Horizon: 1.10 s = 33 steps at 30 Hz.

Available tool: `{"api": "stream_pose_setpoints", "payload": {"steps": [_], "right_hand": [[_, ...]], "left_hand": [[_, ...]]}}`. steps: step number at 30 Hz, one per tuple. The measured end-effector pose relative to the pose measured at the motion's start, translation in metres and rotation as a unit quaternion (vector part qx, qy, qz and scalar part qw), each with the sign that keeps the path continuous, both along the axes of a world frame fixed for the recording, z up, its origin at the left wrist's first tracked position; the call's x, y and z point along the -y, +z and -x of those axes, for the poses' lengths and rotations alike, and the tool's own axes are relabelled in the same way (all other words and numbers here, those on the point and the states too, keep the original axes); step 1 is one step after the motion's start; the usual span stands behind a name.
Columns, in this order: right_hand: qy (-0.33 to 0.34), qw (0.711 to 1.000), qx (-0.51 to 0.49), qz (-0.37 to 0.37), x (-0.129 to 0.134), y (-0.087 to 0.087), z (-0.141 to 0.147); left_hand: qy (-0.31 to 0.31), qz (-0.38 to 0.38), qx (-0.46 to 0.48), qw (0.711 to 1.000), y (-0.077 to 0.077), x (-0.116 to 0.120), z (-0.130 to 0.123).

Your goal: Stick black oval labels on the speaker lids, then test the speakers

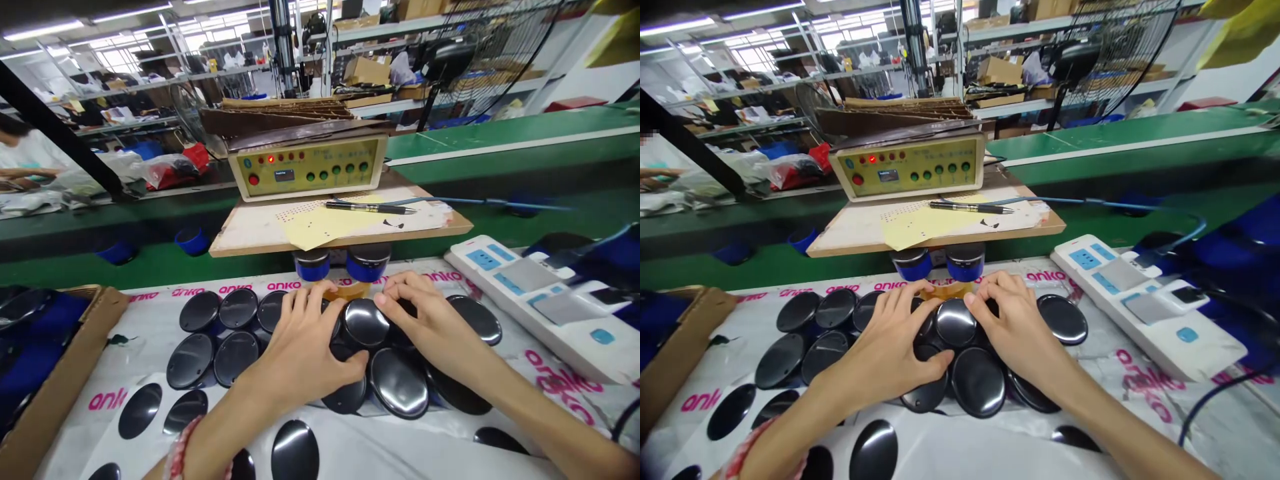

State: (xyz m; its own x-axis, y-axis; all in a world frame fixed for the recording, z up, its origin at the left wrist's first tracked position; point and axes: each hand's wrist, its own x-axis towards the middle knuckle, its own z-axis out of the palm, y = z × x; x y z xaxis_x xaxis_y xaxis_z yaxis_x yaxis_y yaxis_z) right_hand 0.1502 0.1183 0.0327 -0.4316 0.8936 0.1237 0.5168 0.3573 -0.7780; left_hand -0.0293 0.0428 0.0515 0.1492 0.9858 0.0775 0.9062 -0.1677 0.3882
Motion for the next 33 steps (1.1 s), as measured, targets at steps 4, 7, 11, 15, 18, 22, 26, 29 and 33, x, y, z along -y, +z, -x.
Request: {"api": "stream_pose_setpoints", "payload": {"steps": [4, 7, 11, 15, 18, 22, 26, 29, 33], "right_hand": [[0.001, 1.000, 0.018, -0.018, 0.0008, -0.0017, -0.0005], [-0.003, 0.999, 0.036, -0.038, 0.0014, -0.0040, -0.0008], [-0.005, 0.994, 0.064, -0.084, 0.0017, -0.0074, -0.0001], [-0.008, 0.991, 0.075, -0.111, 0.0025, -0.0081, 0.0012], [-0.010, 0.990, 0.079, -0.114, 0.0038, -0.0076, 0.0018], [-0.011, 0.989, 0.090, -0.120, 0.0048, -0.0078, 0.0020], [-0.005, 0.986, 0.095, -0.140, 0.0045, -0.0085, 0.0021], [0.003, 0.983, 0.099, -0.153, 0.0043, -0.0086, 0.0015], [0.014, 0.980, 0.121, -0.156, 0.0038, -0.0086, -0.0008]], "left_hand": [[0.000, 0.008, 0.002, 1.000, 0.0002, -0.0011, -0.0004], [0.004, 0.003, -0.002, 1.000, -0.0013, -0.0009, -0.0009], [0.007, -0.018, -0.008, 1.000, -0.0045, -0.0006, -0.0014], [0.008, -0.020, -0.012, 1.000, -0.0053, -0.0017, -0.0013], [0.007, -0.019, -0.011, 1.000, -0.0047, -0.0023, -0.0013], [0.007, -0.025, -0.008, 1.000, -0.0050, -0.0014, -0.0015], [0.007, -0.031, -0.010, 0.999, -0.0060, -0.0006, -0.0014], [0.007, -0.028, -0.011, 1.000, -0.0060, -0.0007, -0.0017], [0.009, -0.017, -0.015, 1.000, -0.0042, -0.0010, -0.0022]]}}
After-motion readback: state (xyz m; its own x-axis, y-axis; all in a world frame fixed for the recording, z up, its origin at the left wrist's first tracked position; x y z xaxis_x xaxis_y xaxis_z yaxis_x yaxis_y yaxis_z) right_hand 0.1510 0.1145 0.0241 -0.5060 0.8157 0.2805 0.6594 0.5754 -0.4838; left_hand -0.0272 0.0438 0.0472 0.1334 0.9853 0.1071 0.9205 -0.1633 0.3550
